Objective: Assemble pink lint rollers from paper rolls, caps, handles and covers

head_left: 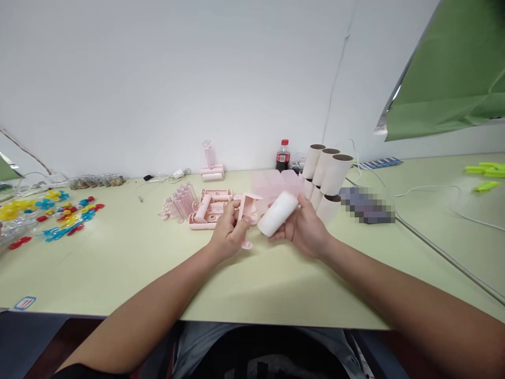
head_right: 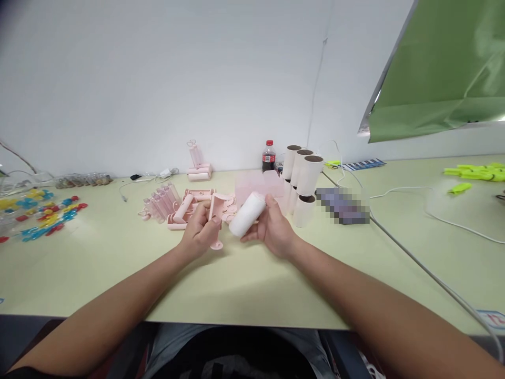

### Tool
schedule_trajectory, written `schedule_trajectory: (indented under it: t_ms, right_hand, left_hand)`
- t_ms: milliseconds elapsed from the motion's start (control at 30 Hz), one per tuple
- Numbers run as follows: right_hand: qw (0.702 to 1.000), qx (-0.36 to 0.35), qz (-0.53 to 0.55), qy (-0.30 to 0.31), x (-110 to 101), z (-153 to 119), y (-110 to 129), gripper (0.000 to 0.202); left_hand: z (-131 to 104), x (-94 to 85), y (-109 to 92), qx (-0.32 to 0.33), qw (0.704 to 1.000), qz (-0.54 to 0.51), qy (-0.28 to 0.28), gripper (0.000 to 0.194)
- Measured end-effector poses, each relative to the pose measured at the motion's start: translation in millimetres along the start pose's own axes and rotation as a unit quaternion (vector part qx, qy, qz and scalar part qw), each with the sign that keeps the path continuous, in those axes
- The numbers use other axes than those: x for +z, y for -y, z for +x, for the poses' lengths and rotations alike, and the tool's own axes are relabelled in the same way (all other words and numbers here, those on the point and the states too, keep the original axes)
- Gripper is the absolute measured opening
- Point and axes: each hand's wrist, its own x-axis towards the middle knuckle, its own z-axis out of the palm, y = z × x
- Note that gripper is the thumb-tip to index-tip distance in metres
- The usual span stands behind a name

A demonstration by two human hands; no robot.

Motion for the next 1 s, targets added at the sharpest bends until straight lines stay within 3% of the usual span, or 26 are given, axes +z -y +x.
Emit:
schedule_trajectory:
  t_ms: [100, 233, 400, 633, 1000]
  right_hand:
    - [0.981, 0.152, 0.081, 0.087, 7.1, -0.5, -1.6, 0.081]
    - [0.963, 0.211, 0.110, 0.129, 7.5, -2.3, -2.9, 0.086]
    - [0.957, 0.225, 0.118, 0.142, 6.7, -2.9, -2.7, 0.088]
    - [0.961, 0.219, 0.126, 0.111, 10.5, -2.8, -5.6, 0.082]
    - [0.948, 0.235, 0.142, 0.161, 11.2, -4.8, -7.6, 0.087]
  left_hand:
    - [-2.7, 3.4, -1.1, 0.041, 0.999, -0.007, -0.013, 0.037]
    - [-4.4, 6.8, -2.9, 0.050, 0.999, -0.007, 0.004, 0.038]
    - [-4.0, 9.5, -6.8, 0.041, 0.999, 0.028, -0.019, 0.037]
    - [-5.7, 13.1, -9.5, -0.013, 0.998, 0.055, -0.027, 0.034]
    - [-8.9, 14.3, -12.6, -0.018, 0.997, 0.069, -0.011, 0.037]
